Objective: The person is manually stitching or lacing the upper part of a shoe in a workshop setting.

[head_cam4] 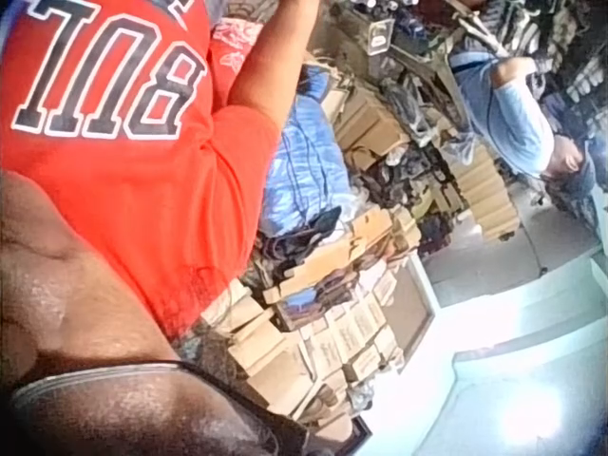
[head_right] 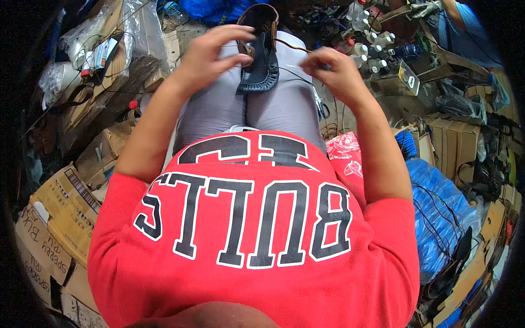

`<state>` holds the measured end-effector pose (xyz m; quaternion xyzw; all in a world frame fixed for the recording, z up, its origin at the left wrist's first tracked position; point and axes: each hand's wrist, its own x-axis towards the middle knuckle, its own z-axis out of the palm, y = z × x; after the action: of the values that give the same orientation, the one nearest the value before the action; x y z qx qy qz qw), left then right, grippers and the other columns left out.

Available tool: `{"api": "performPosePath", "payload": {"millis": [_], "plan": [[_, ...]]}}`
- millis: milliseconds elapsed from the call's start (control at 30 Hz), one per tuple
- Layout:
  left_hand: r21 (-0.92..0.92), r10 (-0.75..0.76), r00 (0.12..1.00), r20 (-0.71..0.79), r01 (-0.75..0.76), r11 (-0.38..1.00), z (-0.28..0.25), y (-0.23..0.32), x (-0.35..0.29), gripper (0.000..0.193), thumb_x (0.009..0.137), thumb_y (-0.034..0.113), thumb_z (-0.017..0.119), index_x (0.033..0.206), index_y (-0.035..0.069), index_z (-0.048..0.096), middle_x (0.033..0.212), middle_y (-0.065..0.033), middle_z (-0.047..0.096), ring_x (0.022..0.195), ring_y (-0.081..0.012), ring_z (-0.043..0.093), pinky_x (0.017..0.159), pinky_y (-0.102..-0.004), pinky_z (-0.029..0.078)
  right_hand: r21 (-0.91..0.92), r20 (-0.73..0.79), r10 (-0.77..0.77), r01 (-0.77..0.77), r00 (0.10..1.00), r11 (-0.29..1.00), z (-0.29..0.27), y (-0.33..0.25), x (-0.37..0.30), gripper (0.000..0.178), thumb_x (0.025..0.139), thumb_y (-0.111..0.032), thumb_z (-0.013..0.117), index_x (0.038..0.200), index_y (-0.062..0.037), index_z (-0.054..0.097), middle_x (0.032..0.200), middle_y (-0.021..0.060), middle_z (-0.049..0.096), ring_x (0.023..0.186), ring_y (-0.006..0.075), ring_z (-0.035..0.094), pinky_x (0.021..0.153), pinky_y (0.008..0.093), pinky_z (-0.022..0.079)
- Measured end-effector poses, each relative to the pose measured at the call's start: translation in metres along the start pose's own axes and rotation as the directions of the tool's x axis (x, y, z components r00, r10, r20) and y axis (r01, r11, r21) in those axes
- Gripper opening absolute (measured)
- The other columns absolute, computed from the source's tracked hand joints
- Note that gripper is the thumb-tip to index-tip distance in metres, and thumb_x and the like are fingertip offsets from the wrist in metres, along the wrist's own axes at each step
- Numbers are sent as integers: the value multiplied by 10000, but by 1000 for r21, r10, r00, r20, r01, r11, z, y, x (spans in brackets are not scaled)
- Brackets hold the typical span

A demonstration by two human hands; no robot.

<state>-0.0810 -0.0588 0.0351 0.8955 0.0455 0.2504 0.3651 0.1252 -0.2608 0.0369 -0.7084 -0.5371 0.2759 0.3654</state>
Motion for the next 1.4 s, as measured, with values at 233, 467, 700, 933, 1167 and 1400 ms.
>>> {"api": "performPosePath", "payload": {"millis": [233, 467, 700, 933, 1167, 1400], "plan": [[109, -80, 914, 398, 39, 993, 29, -11, 42, 312, 720, 206, 746, 955, 31, 637, 922, -94, 592, 902, -231, 592, 786, -315, 458, -24, 27, -13, 13, 1000, 1000, 11, 7, 29, 172, 746, 32, 658, 883, -66, 694, 857, 27, 584, 797, 124, 598, 733, 248, 484], [-74, -133, 884, 448, 185, 980, 36, -25, 40, 261, 749, 197, 731, 928, 22, 659, 908, -66, 588, 873, -213, 590, 782, -284, 451, 126, 56, -29, 22, 998, 992, 27, 18, 25, 157, 750, 13, 672, 870, -84, 700, 852, 21, 582, 800, 116, 591, 722, 239, 477], [-83, -104, 830, 548, 177, 981, 28, -21, 39, 210, 790, 156, 691, 982, 73, 693, 826, -39, 538, 807, -178, 562, 748, -272, 435, -62, -11, -109, 108, 994, 992, 30, -5, 10, 177, 751, 2, 671, 886, -107, 705, 817, 46, 581, 775, 161, 601, 688, 264, 476], [47, -64, 767, 638, 45, 998, 24, -16, 47, 236, 747, 125, 701, 981, 94, 703, 873, -61, 550, 858, -203, 561, 771, -286, 436, -536, 180, -214, 278, 960, 797, 23, -30, 14, 234, 744, -15, 584, 915, -121, 704, 854, 100, 587, 839, 265, 587, 788, 356, 432], [37, -83, 828, 555, 75, 996, 37, -33, 51, 233, 678, 132, 747, 890, 57, 688, 968, -94, 584, 901, -253, 590, 786, -315, 465, -669, 212, -205, 295, 956, 682, 39, -47, 26, 179, 740, -41, 563, 865, -103, 675, 870, 132, 592, 845, 298, 598, 781, 371, 463], [158, -75, 994, -73, 86, 984, 28, -11, -1, 494, 734, 225, 738, 1161, 82, 535, 877, -135, 600, 836, -288, 592, 748, -343, 478, 267, 98, 289, -304, 952, 914, 18, -7, 4, 221, 840, -227, 649, 890, -16, 691, 751, 6, 598, 664, 87, 522, 599, 238, 410]]}}
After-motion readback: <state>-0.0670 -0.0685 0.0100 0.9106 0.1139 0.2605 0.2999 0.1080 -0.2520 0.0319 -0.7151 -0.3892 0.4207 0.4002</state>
